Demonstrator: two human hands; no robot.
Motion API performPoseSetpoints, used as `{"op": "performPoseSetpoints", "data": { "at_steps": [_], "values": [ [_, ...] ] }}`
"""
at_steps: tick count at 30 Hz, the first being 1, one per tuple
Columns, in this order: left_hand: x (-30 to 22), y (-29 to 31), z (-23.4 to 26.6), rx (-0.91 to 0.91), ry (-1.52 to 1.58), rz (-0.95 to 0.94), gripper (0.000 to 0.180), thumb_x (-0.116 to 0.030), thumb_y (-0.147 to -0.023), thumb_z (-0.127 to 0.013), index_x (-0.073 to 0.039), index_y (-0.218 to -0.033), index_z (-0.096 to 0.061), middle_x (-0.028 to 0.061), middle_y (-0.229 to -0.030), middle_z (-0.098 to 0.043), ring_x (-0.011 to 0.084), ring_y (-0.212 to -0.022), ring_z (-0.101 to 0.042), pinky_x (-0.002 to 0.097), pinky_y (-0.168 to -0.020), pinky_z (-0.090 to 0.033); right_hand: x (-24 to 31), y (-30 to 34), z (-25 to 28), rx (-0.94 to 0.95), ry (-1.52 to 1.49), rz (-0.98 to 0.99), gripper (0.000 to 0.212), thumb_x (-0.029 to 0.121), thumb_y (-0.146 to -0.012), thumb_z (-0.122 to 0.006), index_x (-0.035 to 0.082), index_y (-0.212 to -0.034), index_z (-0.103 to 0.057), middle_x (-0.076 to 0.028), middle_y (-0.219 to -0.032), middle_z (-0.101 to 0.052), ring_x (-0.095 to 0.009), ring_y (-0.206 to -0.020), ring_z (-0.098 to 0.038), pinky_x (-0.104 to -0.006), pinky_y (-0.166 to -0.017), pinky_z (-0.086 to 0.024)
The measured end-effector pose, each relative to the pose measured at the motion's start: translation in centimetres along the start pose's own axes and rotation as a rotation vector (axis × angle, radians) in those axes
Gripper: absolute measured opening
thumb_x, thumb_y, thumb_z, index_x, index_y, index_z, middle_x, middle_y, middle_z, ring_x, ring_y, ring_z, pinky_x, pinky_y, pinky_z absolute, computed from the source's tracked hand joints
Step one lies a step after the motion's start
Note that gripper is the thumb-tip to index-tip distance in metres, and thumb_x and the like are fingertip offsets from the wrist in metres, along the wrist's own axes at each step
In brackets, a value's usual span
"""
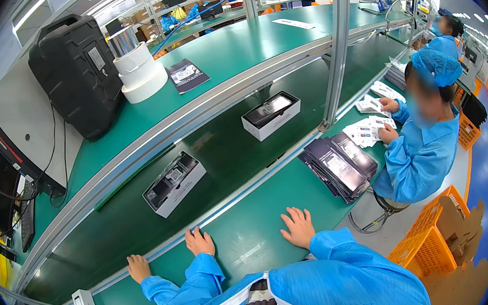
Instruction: Manually assembling electronic device components and packaging on a factory production line.
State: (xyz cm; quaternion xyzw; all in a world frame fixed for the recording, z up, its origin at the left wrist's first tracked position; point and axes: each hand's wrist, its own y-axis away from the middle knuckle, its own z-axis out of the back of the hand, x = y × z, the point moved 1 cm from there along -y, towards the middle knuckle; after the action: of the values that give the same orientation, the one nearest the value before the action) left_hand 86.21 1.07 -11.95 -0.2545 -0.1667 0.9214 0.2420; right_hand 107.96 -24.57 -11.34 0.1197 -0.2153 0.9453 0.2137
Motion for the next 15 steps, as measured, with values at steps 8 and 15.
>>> {"op": "performPoseSetpoints", "data": {
  "at_steps": [8,15],
  "values": [
    [1.4,0.0,-1.7,0.000,-0.051,-0.034,0.040,-0.016,-0.077,-0.057,-0.003,-0.115,-0.052,0.0223,-0.128,-0.037,0.0385,-0.120,-0.033,0.0481,-0.100,-0.026,5.9,-10.3,23.2,-0.451,-0.693,0.221,0.053,0.013,-0.080,-0.056,-0.003,-0.127,-0.039,-0.019,-0.131,-0.039,-0.033,-0.125,-0.034,-0.0394,-0.104,-0.025],
    [1.0,0.0,-1.0,0.024,-0.029,-0.028,0.040,-0.016,-0.078,-0.056,-0.003,-0.116,-0.051,0.0229,-0.128,-0.036,0.0382,-0.121,-0.032,0.0479,-0.100,-0.026,14.4,-11.0,40.3,-1.265,-1.188,1.167,0.082,0.061,-0.080,-0.049,0.005,-0.137,-0.027,-0.022,-0.140,-0.027,-0.037,-0.130,-0.025,-0.0519,-0.103,-0.024]
  ]
}}
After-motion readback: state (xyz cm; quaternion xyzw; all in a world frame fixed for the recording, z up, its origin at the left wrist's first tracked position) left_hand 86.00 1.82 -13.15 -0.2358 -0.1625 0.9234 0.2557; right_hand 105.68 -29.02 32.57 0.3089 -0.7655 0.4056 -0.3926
